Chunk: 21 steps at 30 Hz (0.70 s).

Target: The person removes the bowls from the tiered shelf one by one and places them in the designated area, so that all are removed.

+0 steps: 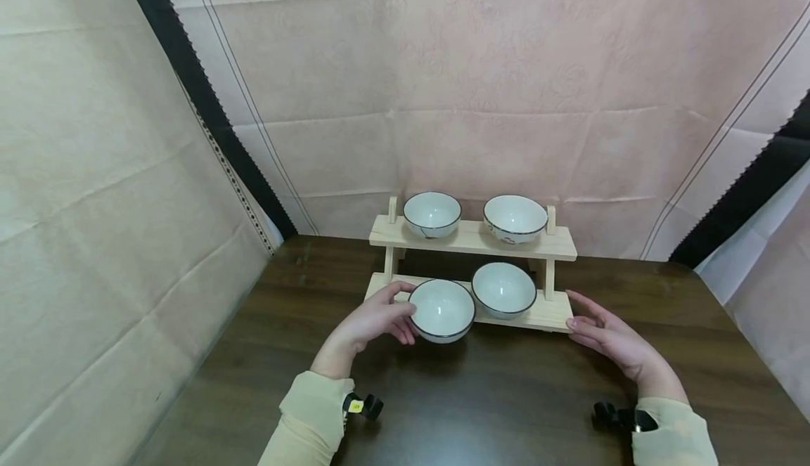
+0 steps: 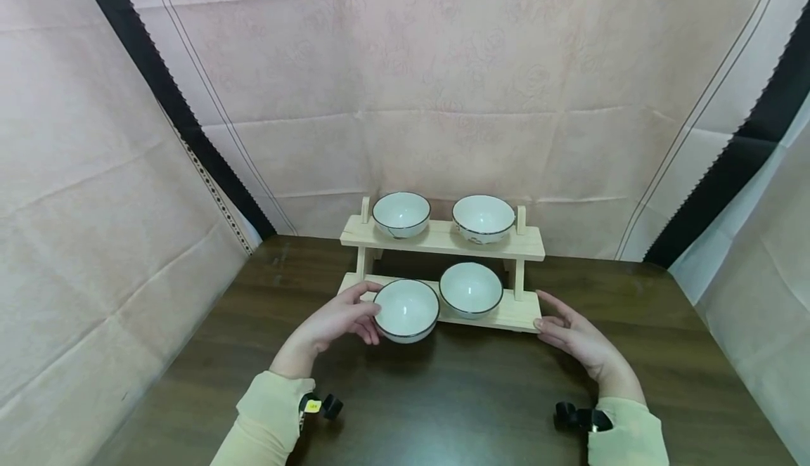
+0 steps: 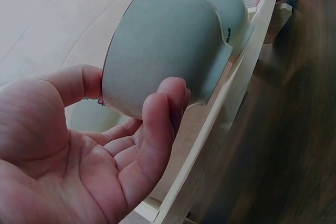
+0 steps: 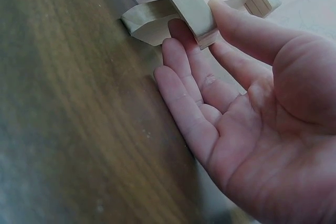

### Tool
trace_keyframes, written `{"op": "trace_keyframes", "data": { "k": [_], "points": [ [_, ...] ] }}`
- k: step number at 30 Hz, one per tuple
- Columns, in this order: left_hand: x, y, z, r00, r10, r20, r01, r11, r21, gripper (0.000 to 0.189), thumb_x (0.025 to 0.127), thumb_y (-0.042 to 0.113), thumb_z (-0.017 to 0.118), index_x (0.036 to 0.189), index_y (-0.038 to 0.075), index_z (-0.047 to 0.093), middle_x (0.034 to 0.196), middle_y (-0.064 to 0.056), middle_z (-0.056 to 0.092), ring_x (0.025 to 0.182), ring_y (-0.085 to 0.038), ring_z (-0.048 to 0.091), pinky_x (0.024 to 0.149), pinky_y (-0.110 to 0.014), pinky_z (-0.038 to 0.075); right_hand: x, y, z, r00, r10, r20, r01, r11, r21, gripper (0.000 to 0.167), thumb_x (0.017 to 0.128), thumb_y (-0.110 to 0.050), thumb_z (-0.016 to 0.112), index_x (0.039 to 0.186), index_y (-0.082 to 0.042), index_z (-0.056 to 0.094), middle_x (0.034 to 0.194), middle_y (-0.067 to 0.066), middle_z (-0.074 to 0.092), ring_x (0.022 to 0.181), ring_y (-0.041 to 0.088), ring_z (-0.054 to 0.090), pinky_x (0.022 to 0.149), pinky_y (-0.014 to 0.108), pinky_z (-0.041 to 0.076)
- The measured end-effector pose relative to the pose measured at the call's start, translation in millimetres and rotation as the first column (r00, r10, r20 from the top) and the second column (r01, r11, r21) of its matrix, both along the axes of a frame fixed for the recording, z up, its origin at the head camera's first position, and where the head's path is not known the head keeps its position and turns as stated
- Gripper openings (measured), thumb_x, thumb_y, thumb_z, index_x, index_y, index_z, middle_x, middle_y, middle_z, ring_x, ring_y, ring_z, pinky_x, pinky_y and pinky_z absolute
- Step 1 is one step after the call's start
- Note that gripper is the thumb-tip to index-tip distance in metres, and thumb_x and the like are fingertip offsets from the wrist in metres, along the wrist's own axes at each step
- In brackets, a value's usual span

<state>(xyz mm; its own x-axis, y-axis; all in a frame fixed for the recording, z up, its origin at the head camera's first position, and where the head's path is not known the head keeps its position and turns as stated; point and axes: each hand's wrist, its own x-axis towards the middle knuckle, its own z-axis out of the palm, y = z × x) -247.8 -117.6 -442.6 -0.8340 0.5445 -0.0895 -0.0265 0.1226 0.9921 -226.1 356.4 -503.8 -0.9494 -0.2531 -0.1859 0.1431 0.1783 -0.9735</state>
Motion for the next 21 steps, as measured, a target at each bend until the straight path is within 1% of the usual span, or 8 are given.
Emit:
{"op": "trace_keyframes", "data": {
  "k": [1,4,9,14,21],
  "points": [
    [0.3,0.6,-0.4,1.000,-0.004,0.001,0.004,1.000,-0.004,0.048,0.105,0.015,0.059,0.148,0.000,0.044,0.086,-0.016,0.075,0.068,-0.024,0.074,0.066,-0.033,0.065,0.2,0.0,-0.1,1.000,0.011,-0.004,-0.011,1.000,0.000,0.081,0.111,-0.019,0.061,0.172,-0.006,0.008,0.151,0.034,0.044,0.115,0.006,0.066,0.098,0.023,0.056],
    [1.4,2.3,-0.8,1.000,-0.020,0.000,0.020,1.000,-0.019,0.048,0.105,0.016,0.059,0.148,0.001,0.044,0.087,-0.016,0.075,0.069,-0.023,0.074,0.066,-0.033,0.065,0.8,-0.6,-0.2,1.000,0.000,0.000,0.000,1.000,-0.004,0.081,0.110,-0.018,0.062,0.171,-0.006,0.010,0.151,0.032,0.045,0.115,0.006,0.066,0.098,0.023,0.056],
    [3.3,7.6,-1.4,0.998,-0.056,0.004,0.056,0.998,-0.043,0.049,0.105,0.018,0.060,0.148,0.000,0.044,0.087,-0.015,0.075,0.069,-0.023,0.074,0.067,-0.033,0.065,1.5,-1.0,0.5,1.000,0.003,-0.004,-0.003,1.000,0.001,0.082,0.110,-0.020,0.062,0.172,-0.006,0.008,0.152,0.035,0.042,0.116,0.006,0.066,0.099,0.024,0.056],
    [6.4,15.8,-3.0,0.997,-0.080,0.019,0.081,0.995,-0.050,0.051,0.104,0.017,0.061,0.149,0.001,0.045,0.086,-0.016,0.076,0.068,-0.023,0.074,0.067,-0.034,0.065,1.1,-0.4,-0.3,1.000,-0.001,-0.003,0.001,1.000,-0.001,0.083,0.110,-0.021,0.062,0.172,-0.007,0.008,0.156,0.038,0.037,0.116,0.006,0.065,0.100,0.024,0.056],
    [11.9,28.9,-8.0,0.993,-0.117,0.026,0.119,0.991,-0.068,0.047,0.104,0.015,0.062,0.148,0.003,0.048,0.084,-0.015,0.075,0.066,-0.023,0.074,0.066,-0.036,0.065,0.4,0.2,-2.0,1.000,0.006,-0.010,-0.006,1.000,-0.005,0.082,0.111,-0.020,0.061,0.172,-0.007,0.008,0.158,0.040,0.032,0.116,0.004,0.064,0.099,0.024,0.056]
  ]
}}
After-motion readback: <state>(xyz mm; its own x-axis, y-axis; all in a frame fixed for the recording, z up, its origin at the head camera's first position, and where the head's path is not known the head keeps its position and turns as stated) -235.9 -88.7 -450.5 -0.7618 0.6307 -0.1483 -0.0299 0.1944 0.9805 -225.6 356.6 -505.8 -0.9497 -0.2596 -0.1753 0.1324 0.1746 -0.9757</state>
